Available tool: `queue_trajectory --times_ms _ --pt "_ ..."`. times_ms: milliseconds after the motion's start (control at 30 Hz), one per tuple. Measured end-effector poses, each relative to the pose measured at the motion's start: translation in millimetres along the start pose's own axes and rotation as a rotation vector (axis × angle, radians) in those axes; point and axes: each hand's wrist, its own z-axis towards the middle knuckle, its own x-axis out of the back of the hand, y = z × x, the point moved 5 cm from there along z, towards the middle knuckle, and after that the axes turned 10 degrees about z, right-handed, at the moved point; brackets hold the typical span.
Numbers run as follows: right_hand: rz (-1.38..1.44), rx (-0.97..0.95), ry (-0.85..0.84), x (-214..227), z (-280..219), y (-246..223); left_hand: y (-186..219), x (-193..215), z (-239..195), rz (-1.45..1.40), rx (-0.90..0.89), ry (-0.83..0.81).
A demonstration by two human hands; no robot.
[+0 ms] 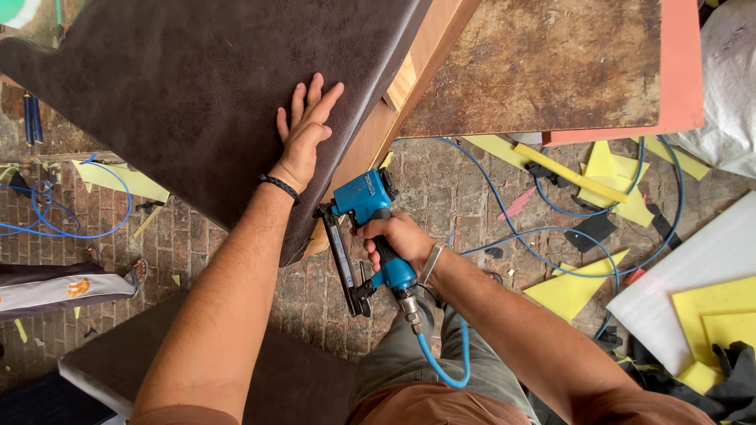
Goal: The person fits a brown fabric cover over a wooden frame with yellow foam padding. They smooth the fabric and use a pneumatic staple gun to secure the fabric to the underside of the frame, working around the edges and corners.
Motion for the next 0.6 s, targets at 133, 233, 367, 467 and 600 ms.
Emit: queue_trajectory --times_ms 133,233,367,467,600 --pt "-0.030 0.006 0.004 -6 -9 -7 6 2 3 -0.028 0.003 0.001" --pt "-0.014 0.030 0.002 2 -20 -10 7 -1 -5 0.005 0.033 0.074" --pt "-0.010 0.093 0.117 51 -32 -55 24 -10 21 0.545 0.014 0.270" --pt "0.036 0.157 0.251 95 -50 -95 40 -21 69 0.687 0.003 0.292" --pt "0.079 0.244 0.275 125 -64 -165 71 -22 174 0.745 -0.024 0.243"
